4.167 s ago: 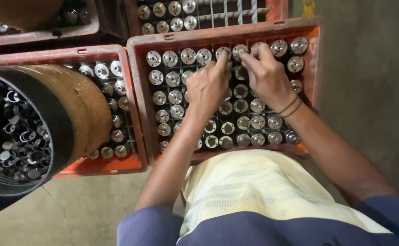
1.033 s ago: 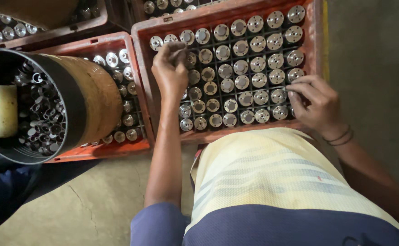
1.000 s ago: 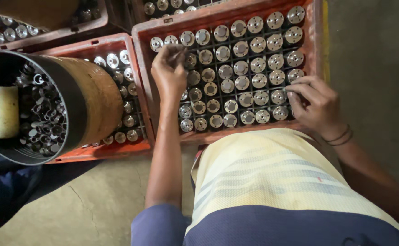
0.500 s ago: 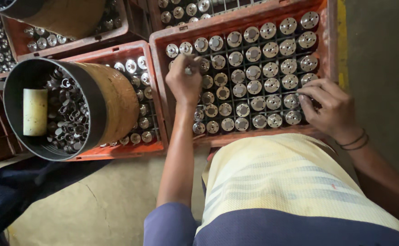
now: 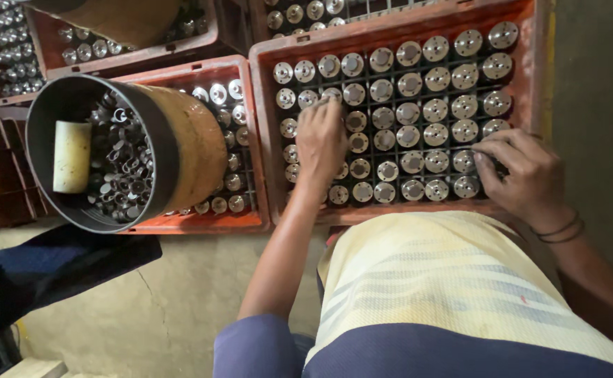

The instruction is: The person repeatedly picks small metal rings from a bucket and places them onto cylindrical metal parts arranged in red crates. The person handles the parts one at a time, using both hands to position the rings. Another person works nearby on similar parts.

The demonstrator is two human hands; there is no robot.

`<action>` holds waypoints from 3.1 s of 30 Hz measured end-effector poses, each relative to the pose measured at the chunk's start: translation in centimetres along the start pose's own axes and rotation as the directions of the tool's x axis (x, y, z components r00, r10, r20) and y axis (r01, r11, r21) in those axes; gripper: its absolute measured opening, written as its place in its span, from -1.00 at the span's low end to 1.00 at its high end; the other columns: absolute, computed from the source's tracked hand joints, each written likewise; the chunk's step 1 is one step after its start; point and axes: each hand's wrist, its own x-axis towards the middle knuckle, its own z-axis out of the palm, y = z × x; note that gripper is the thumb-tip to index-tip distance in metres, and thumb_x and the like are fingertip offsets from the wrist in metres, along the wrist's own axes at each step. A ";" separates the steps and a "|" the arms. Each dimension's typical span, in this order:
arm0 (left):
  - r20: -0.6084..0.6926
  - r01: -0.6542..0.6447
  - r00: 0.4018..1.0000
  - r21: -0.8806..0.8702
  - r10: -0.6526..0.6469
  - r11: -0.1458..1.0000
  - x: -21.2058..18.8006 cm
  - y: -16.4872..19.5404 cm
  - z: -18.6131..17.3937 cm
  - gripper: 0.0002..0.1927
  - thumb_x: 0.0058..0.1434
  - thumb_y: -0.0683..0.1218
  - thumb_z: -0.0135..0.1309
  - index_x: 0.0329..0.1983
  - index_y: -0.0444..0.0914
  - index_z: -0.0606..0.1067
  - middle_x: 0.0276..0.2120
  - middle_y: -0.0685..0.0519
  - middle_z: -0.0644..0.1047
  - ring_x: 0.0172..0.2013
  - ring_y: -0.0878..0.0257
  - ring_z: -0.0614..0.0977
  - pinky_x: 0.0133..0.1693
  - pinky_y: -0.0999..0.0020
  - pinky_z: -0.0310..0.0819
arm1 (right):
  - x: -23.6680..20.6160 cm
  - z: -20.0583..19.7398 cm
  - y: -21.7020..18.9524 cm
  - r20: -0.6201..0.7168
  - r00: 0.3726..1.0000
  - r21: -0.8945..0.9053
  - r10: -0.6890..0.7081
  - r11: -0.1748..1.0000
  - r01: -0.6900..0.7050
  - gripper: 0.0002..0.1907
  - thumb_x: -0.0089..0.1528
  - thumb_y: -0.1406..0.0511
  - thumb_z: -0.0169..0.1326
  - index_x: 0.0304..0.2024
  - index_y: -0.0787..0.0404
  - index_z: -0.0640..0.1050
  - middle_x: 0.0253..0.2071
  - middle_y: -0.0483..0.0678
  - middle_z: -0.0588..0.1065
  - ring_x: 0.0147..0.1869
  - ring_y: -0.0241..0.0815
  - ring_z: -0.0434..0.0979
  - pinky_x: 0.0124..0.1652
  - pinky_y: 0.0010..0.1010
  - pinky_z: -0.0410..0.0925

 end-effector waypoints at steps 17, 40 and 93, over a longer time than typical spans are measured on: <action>-0.328 0.434 0.854 0.024 -0.403 0.901 1.4 -7.4 -25.5 -0.79 0.40 -0.06 0.13 -0.04 -0.28 0.56 -0.21 -0.04 0.66 -0.21 0.15 0.73 -0.14 0.21 0.63 | 0.5 -0.5 -1.4 -0.005 1.000 0.018 -0.008 1.000 0.008 -0.98 0.40 0.37 0.25 -0.14 0.18 0.64 -0.13 -0.06 0.57 -0.08 -0.13 0.62 -0.09 -0.40 0.46; -0.104 0.433 0.855 -0.394 -0.507 0.810 -1.1 -7.7 -26.9 -0.87 0.47 -0.20 0.18 -0.17 -0.35 0.49 -0.31 0.04 0.57 -0.33 0.32 0.56 -0.25 0.45 0.43 | 0.0 0.1 -0.3 -0.004 1.000 0.034 -0.006 0.999 0.007 -0.98 0.39 0.35 0.27 -0.15 0.14 0.66 -0.13 -0.08 0.59 -0.08 -0.18 0.63 -0.10 -0.42 0.47; -0.055 0.442 0.895 -0.029 -0.443 0.897 -2.6 -11.4 -33.3 -0.75 0.29 0.01 0.21 -0.04 -0.17 0.54 -0.17 -0.06 0.60 -0.15 -0.07 0.64 -0.16 0.06 0.52 | -5.1 7.5 -4.9 -0.017 0.993 0.035 0.116 0.993 -0.115 -0.93 0.47 0.42 0.15 -0.01 0.30 0.55 -0.04 0.05 0.51 -0.01 -0.11 0.53 0.02 -0.40 0.41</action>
